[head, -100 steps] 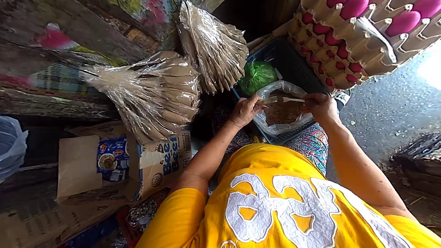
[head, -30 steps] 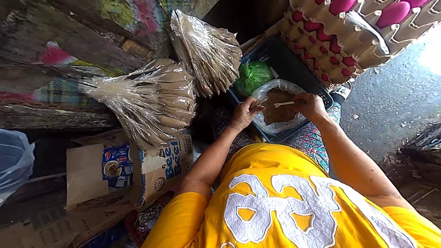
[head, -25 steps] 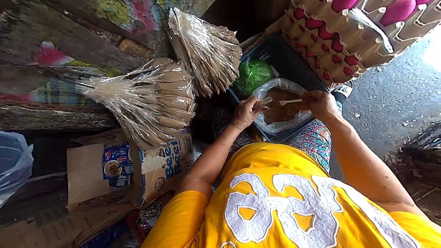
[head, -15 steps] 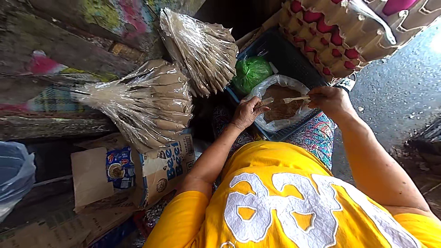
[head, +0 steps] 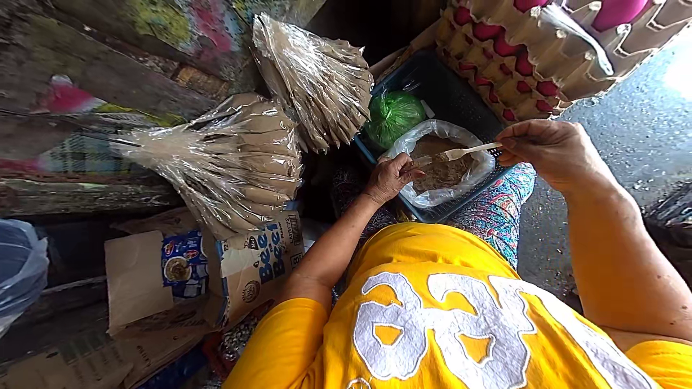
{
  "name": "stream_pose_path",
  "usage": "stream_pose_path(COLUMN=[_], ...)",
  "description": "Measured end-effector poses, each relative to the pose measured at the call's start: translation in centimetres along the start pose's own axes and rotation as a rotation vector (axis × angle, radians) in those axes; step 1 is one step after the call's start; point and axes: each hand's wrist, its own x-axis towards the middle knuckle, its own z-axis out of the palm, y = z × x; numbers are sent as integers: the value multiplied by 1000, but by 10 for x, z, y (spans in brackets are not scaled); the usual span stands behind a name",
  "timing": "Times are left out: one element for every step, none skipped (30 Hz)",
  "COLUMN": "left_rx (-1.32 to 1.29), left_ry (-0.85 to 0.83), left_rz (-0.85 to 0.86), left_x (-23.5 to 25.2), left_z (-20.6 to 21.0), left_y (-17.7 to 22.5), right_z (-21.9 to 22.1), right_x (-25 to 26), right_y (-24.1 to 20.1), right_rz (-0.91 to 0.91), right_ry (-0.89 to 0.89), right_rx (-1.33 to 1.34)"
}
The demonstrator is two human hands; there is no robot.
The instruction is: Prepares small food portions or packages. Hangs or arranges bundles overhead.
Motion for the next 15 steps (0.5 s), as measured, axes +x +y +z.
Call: stream_pose_path(left_rx=[2,5,4,3,5,8,7,1,-9,-19,-27,-39,-53,-70,-86], left_ry=[-6,-14,-22,-28,-32,-38,-42,-43,-42,-41,-42,-50,-58,-61,-60], left_rz=[5,8,9,9,7,2,-3,-5,-8,-15,-26,-46,-67,-81,-93], left_x=[0,0,0,0,0,0,0,0,1,1,2,2,2,3,3], left_z=[0,0,-1,-1,-1,-1,-1,-1,0,0,1,0,0,0,1], left_y=[1,2,3,3,4,4,4,3,3,3,3,4,5,5,6], right_z=[1,3,4,5,5,6,7,8,9,10,12,14,18,22,27], right_x=[1,3,4,5,6,7,8,8,9,9,9,10,9,8,7], right_y=[0,0,1,1,1,1,1,1,1,0,-1,-4,-8,-13,-19], right_rz=[-1,-2,-5,-5,-4,-4,-5,-8,-14,-22,-27,-28,-30,-50,-97], right_ry=[0,0,-4,-10,-16,-20,-21,-22,-22,-23,-22,-21,-18,-20,-23], right_rx=[-12,-23,-32,-47,-64,-77,-89,-99,-107,-119,-140,-171,-217,-275,-341])
